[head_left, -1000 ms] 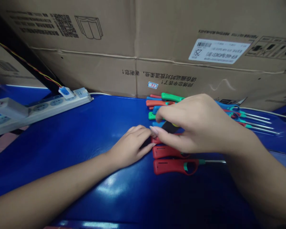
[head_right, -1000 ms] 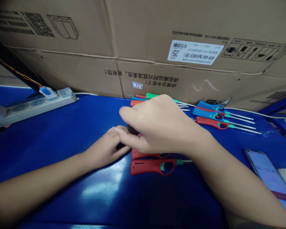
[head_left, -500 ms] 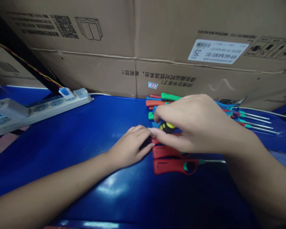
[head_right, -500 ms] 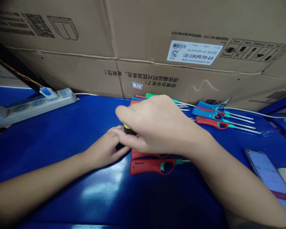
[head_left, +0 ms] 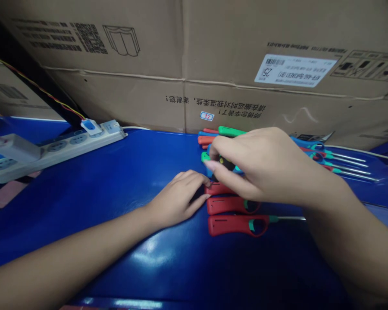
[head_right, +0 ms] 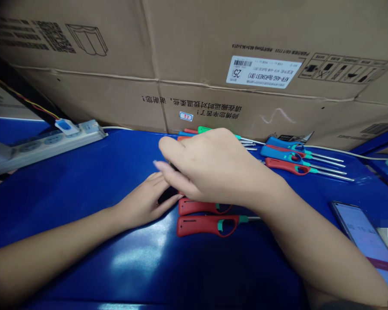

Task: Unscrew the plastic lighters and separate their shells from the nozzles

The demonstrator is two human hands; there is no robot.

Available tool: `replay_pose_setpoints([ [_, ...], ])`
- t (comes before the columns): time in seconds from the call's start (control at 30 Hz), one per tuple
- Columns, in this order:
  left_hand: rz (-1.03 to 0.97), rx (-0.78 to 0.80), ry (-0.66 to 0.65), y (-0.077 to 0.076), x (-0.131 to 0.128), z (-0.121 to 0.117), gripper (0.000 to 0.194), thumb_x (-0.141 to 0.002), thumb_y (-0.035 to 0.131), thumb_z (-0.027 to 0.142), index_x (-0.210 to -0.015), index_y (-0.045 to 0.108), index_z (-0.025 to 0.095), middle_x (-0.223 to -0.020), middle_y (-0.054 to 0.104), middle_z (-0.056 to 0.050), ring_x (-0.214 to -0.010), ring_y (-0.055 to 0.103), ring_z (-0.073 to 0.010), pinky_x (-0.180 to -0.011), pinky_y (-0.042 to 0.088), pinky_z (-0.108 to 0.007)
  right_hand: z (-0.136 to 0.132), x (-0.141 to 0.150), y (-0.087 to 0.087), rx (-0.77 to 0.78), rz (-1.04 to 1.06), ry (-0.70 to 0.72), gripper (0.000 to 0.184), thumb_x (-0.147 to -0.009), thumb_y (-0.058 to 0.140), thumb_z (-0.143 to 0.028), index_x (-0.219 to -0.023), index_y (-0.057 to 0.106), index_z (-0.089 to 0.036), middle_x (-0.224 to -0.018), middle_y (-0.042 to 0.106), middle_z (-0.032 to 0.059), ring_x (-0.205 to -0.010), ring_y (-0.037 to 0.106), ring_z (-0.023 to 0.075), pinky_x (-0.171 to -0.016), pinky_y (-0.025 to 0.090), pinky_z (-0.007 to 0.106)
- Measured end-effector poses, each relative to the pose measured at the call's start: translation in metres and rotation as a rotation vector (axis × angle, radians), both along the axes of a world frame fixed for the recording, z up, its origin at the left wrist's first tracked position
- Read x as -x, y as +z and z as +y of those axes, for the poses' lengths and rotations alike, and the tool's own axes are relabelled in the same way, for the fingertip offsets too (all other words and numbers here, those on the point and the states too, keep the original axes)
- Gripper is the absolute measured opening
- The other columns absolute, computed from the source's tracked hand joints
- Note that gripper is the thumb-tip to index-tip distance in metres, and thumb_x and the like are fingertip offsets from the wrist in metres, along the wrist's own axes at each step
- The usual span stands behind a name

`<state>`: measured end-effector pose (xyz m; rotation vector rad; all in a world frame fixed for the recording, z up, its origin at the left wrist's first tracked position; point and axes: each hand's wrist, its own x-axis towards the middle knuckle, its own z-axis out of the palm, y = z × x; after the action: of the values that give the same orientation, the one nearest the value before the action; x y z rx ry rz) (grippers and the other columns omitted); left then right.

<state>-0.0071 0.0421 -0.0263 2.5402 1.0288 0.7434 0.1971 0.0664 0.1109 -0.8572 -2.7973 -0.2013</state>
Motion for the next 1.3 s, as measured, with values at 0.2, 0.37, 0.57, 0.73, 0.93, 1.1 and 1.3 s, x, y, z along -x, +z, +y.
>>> replay_pose_setpoints([
  [0.2, -0.008, 0.004, -0.003, 0.0002, 0.0002, -0.0004, 0.016, -0.1, 0.053, 0.03, -0.112, 0.055, 0.019, -0.109, 0.066, -0.01, -0.105, 0.061, -0.026, -0.091, 0.048, -0.042, -0.0002, -0.0019, 0.0015, 0.042, 0.029, 0.012, 0.033, -0.094, 0.04, -0.033, -0.108, 0.064, -0.015, -0.093, 0.071, 0.0104, -0.082, 0.063, 0.0233, -0.066, 0.039, 0.031],
  [0.37, -0.008, -0.006, 0.002, -0.0003, 0.0004, -0.0003, 0.015, -0.1, 0.053, 0.029, -0.111, 0.055, 0.019, -0.109, 0.066, -0.009, -0.105, 0.061, -0.0256, -0.091, 0.049, -0.042, -0.0009, -0.0027, 0.0033, 0.067, 0.044, 0.034, 0.034, -0.092, 0.042, -0.029, -0.115, 0.063, -0.015, -0.105, 0.07, 0.0123, -0.087, 0.063, 0.0235, -0.066, 0.038, 0.031],
  [0.57, 0.006, -0.007, 0.007, -0.001, 0.0, 0.0003, 0.018, -0.101, 0.052, 0.031, -0.114, 0.054, 0.019, -0.112, 0.066, -0.011, -0.107, 0.061, -0.0265, -0.092, 0.049, -0.044, 0.001, -0.0013, 0.002, 0.041, 0.033, 0.031, 0.036, -0.093, 0.041, -0.03, -0.121, 0.06, -0.017, -0.103, 0.07, 0.0101, -0.081, 0.061, 0.0214, -0.062, 0.036, 0.03],
  [0.73, 0.011, 0.011, 0.006, 0.0004, -0.0001, -0.0008, 0.018, -0.101, 0.052, 0.031, -0.114, 0.055, 0.019, -0.114, 0.066, -0.011, -0.108, 0.06, -0.027, -0.093, 0.049, -0.044, 0.003, -0.0012, -0.0007, 0.032, 0.038, 0.003, 0.031, -0.095, 0.039, -0.031, -0.11, 0.063, -0.017, -0.091, 0.071, 0.008, -0.077, 0.062, 0.0208, -0.062, 0.035, 0.03],
  [0.93, 0.0, 0.012, 0.005, 0.0022, -0.0002, -0.0012, 0.016, -0.101, 0.052, 0.03, -0.112, 0.054, 0.019, -0.111, 0.067, -0.01, -0.105, 0.061, -0.026, -0.092, 0.049, -0.043, 0.0034, -0.0008, -0.0013, 0.005, 0.039, -0.064, 0.038, -0.096, 0.039, -0.039, -0.115, 0.063, -0.015, -0.097, 0.073, 0.0104, -0.081, 0.064, 0.0225, -0.064, 0.038, 0.031],
  [1.1, 0.003, 0.017, 0.012, 0.0009, 0.0001, -0.0013, 0.021, -0.1, 0.053, 0.031, -0.117, 0.055, 0.019, -0.117, 0.067, -0.011, -0.109, 0.061, -0.0265, -0.094, 0.049, -0.044, 0.0037, -0.0011, -0.0001, 0.008, 0.032, -0.061, 0.044, -0.094, 0.041, -0.036, -0.128, 0.058, -0.013, -0.095, 0.073, 0.0101, -0.079, 0.065, 0.0225, -0.064, 0.038, 0.031],
  [1.3, -0.008, 0.009, 0.002, -0.0006, 0.0006, -0.0004, 0.019, -0.1, 0.052, 0.03, -0.116, 0.055, 0.02, -0.116, 0.067, -0.011, -0.109, 0.061, -0.0271, -0.094, 0.049, -0.045, 0.0011, -0.0017, 0.0027, 0.036, 0.049, -0.01, 0.039, -0.093, 0.042, -0.033, -0.122, 0.062, -0.016, -0.102, 0.073, 0.0121, -0.087, 0.065, 0.024, -0.066, 0.04, 0.031],
])
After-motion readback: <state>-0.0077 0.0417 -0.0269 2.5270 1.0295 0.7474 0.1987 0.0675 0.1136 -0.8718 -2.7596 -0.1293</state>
